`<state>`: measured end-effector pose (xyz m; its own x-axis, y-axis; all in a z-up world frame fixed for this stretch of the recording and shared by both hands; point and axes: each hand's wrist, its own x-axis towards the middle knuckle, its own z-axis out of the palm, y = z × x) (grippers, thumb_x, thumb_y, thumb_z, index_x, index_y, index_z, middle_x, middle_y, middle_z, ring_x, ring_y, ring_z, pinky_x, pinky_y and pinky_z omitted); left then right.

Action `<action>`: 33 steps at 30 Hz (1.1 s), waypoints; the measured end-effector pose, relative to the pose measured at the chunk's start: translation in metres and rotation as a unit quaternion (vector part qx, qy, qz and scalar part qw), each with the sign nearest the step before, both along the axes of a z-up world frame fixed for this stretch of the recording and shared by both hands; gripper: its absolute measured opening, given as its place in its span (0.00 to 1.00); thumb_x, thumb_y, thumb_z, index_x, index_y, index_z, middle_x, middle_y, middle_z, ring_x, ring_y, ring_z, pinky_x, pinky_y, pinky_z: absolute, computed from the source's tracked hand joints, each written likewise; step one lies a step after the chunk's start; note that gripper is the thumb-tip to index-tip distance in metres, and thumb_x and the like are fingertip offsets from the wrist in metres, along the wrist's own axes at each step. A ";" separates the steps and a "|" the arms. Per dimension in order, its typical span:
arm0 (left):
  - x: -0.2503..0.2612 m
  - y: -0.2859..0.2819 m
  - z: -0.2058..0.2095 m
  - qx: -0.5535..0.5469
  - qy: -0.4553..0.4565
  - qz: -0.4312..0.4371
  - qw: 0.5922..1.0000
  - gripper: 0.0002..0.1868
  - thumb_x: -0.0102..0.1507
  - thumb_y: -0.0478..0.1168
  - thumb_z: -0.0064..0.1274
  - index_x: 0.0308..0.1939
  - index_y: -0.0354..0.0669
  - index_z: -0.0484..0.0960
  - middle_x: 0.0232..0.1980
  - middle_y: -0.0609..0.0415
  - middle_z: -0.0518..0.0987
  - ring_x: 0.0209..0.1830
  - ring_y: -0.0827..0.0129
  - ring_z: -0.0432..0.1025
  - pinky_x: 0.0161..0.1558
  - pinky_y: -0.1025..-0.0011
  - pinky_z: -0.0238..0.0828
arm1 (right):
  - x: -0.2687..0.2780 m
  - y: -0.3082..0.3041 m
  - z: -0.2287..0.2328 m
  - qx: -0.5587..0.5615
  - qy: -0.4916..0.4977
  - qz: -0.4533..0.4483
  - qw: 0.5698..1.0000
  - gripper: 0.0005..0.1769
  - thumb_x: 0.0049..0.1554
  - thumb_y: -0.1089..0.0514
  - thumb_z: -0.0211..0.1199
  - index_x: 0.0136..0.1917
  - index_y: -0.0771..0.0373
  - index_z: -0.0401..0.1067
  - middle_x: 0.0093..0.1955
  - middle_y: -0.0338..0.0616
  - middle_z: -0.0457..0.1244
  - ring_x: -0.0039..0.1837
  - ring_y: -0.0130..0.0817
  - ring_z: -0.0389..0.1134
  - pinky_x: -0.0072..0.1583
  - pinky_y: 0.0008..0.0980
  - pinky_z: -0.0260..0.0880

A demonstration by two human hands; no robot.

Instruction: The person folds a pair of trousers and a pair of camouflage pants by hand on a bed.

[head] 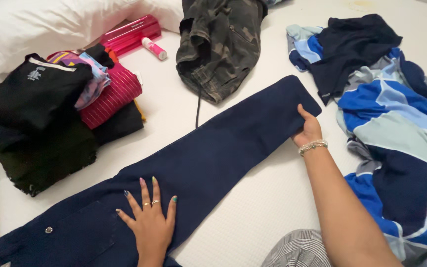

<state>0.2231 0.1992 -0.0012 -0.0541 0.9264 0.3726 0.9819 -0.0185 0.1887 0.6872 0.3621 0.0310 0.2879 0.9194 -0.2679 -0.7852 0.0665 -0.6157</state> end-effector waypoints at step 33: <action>-0.297 -0.002 0.027 0.037 0.012 0.146 0.989 0.18 0.64 0.39 0.52 0.58 0.43 0.83 0.63 0.45 0.78 0.66 0.49 0.68 0.60 0.37 0.57 | -0.213 0.035 -0.017 0.083 -0.890 0.132 0.430 0.23 0.64 0.40 0.52 0.69 0.43 0.70 0.79 0.42 0.55 0.81 0.47 0.49 0.76 0.73 0.35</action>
<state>-0.0735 0.1974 0.0260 -0.3056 0.8428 0.4430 0.9515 0.2538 0.1736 0.4742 0.3967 0.0135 -0.2187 0.9468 0.2359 0.9243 0.2785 -0.2609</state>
